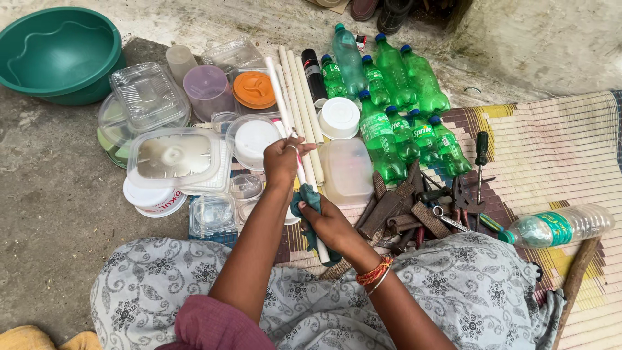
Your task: The person sits on a mat and wipes several plastic bottles and a white tube with a cloth. They handle green Sprite bottles, a clear water bottle, and a clear bottle with a red label, wiping each one individually and placing them back on the mat.
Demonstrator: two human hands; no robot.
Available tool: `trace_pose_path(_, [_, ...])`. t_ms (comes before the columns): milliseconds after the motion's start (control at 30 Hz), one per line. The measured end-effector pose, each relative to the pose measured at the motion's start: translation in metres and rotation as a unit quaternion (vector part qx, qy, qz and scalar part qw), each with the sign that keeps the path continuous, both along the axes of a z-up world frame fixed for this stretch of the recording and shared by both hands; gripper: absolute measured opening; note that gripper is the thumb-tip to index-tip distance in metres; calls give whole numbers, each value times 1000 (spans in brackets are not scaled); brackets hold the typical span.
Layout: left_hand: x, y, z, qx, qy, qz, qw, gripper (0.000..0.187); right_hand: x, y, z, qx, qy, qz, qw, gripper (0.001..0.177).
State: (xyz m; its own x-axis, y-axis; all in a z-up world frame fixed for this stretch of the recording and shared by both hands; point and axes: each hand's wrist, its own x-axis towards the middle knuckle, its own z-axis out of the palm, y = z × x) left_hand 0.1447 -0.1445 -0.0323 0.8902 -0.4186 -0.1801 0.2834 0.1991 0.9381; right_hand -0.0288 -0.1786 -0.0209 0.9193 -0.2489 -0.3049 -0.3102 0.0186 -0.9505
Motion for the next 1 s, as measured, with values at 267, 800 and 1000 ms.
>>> trace_pose_path(267, [-23,-24,23,67,-121,-81,987,28,21,-13,2,1,-143,-46,989,17])
trace_pose_path(800, [33,-4,1,246,-28,27,969,30,-2,-12,12,73,39,-21,996,36])
trace_pose_path(1000, [32,-23,-15,61,20,-16,998,40,-4,-33,19,71,32,-51,996,31])
